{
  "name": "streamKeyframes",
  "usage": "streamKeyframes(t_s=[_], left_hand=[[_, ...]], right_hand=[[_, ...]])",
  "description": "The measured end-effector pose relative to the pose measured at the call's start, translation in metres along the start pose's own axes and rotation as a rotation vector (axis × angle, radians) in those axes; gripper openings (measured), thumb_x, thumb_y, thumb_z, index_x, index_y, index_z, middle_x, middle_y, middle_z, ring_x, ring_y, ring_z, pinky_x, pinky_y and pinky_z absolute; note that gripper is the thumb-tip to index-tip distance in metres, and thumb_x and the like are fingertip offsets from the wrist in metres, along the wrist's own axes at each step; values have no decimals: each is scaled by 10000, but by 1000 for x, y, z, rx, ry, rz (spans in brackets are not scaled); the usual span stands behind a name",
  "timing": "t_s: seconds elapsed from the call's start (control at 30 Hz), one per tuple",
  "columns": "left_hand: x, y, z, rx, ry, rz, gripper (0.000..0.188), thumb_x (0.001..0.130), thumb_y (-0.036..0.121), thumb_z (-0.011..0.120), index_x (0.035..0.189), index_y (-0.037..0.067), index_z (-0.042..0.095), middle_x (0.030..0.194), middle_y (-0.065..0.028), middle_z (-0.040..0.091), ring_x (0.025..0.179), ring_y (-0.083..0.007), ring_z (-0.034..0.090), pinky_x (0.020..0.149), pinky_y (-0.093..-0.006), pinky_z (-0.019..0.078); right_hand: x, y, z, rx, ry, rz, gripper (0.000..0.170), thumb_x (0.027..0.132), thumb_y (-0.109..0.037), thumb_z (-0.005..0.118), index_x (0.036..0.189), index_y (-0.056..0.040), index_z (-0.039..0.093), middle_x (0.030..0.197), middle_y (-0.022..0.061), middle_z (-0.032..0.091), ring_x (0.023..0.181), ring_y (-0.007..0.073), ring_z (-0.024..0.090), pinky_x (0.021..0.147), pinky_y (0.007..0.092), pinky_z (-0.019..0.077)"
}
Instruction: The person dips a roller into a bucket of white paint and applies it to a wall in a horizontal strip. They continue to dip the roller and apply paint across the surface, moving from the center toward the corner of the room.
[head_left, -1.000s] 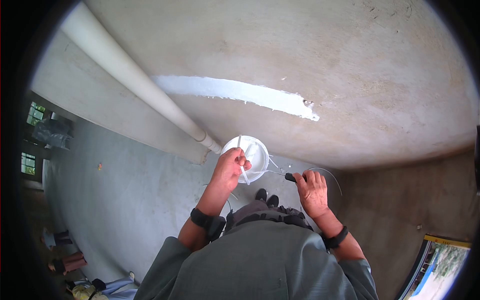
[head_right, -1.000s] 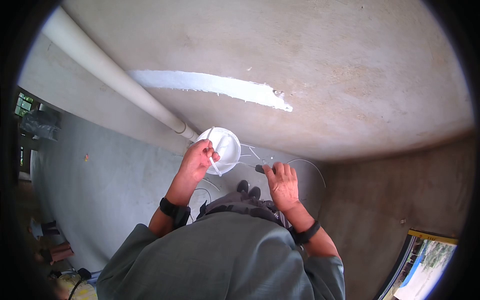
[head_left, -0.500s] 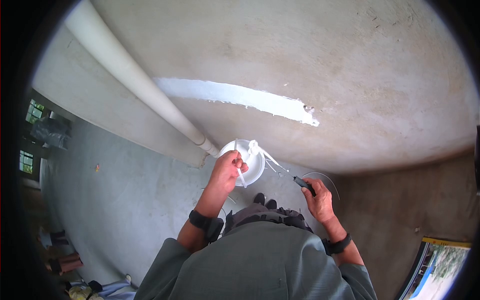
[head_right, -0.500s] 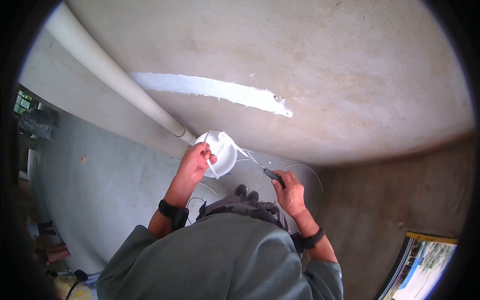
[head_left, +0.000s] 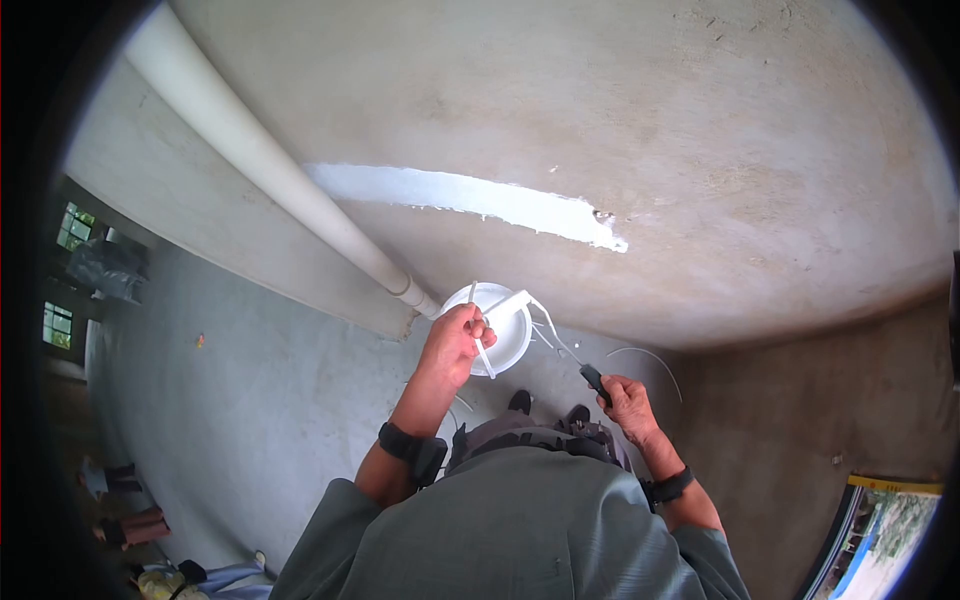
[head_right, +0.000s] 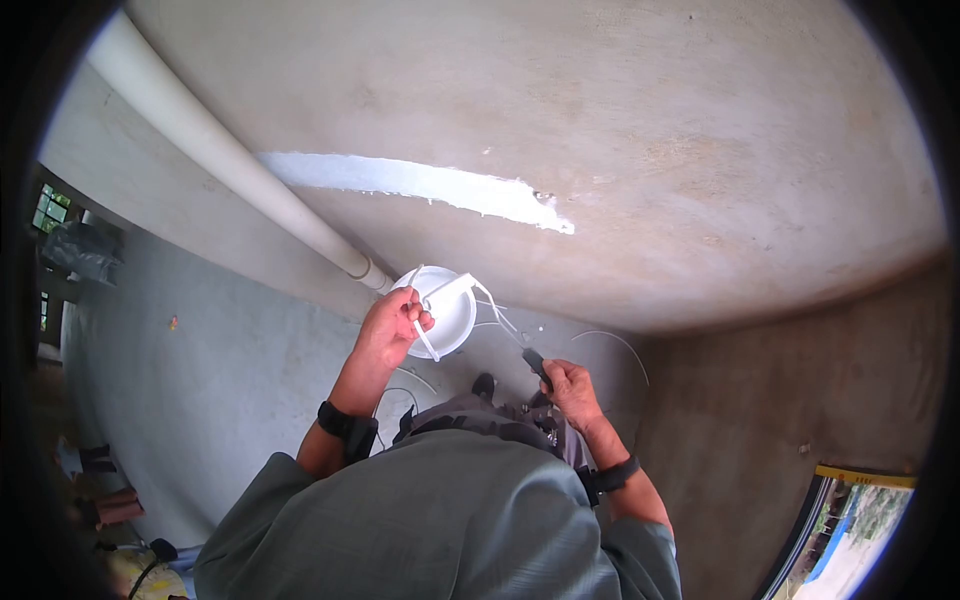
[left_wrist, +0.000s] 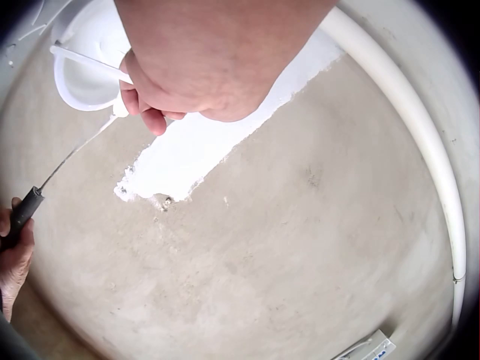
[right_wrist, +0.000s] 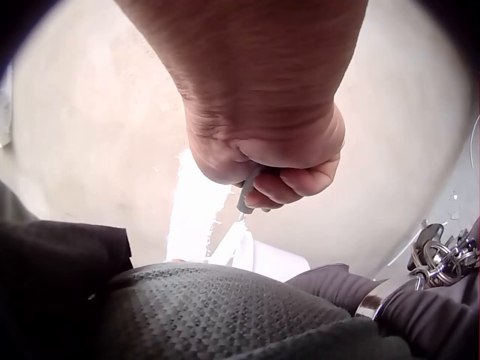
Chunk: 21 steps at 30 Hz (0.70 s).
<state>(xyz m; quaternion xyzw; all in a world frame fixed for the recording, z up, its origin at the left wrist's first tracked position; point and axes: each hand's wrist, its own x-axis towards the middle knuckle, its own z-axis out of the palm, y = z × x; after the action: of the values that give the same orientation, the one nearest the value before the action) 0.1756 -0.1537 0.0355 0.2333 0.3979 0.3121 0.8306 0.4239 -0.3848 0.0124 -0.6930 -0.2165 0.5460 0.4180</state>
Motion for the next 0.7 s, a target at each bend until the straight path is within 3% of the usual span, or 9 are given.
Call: streamKeyframes(t_s=[0.1,0.2,0.3,0.33,0.7], left_hand=[[-2,-6,12,7,25,11,199,1023,197,531,875,71,577,685,-21,502,708,-201,535,772,-389,487],[-5,-18,25,8,56,31,210,1025,185,517,859,66,569,698,-19,493,692,-194,530,747,-387,508],[-6,-27,31,-15,43,54,198,1022,194,531,872,75,579,698,-14,507,708,-199,547,775,-393,501],[-7,-29,33,-35,27,51,185,1017,203,548,881,83,586,694,-12,518,715,-206,559,793,-399,494],[-16,-43,89,-98,80,50,161,1006,168,523,879,78,561,693,-17,500,709,-196,536,791,-381,511]], right_hand=[[-2,1,-13,-199,43,-155,354,1028,-332,623,951,2,711,694,-17,604,600,72,505,564,265,438],[-6,1,-23,-322,111,-297,319,994,-310,691,984,7,721,709,44,659,616,135,601,593,304,492],[-17,-11,-36,-576,224,-545,280,957,-300,728,1013,-26,736,763,120,701,710,271,703,690,375,550],[-20,-14,-41,-626,229,-577,243,940,-272,734,1023,-44,733,843,151,714,780,357,708,703,419,557],[-14,-42,-105,-768,367,-949,213,898,-186,783,1048,-75,680,885,117,695,724,336,686,639,406,547]])
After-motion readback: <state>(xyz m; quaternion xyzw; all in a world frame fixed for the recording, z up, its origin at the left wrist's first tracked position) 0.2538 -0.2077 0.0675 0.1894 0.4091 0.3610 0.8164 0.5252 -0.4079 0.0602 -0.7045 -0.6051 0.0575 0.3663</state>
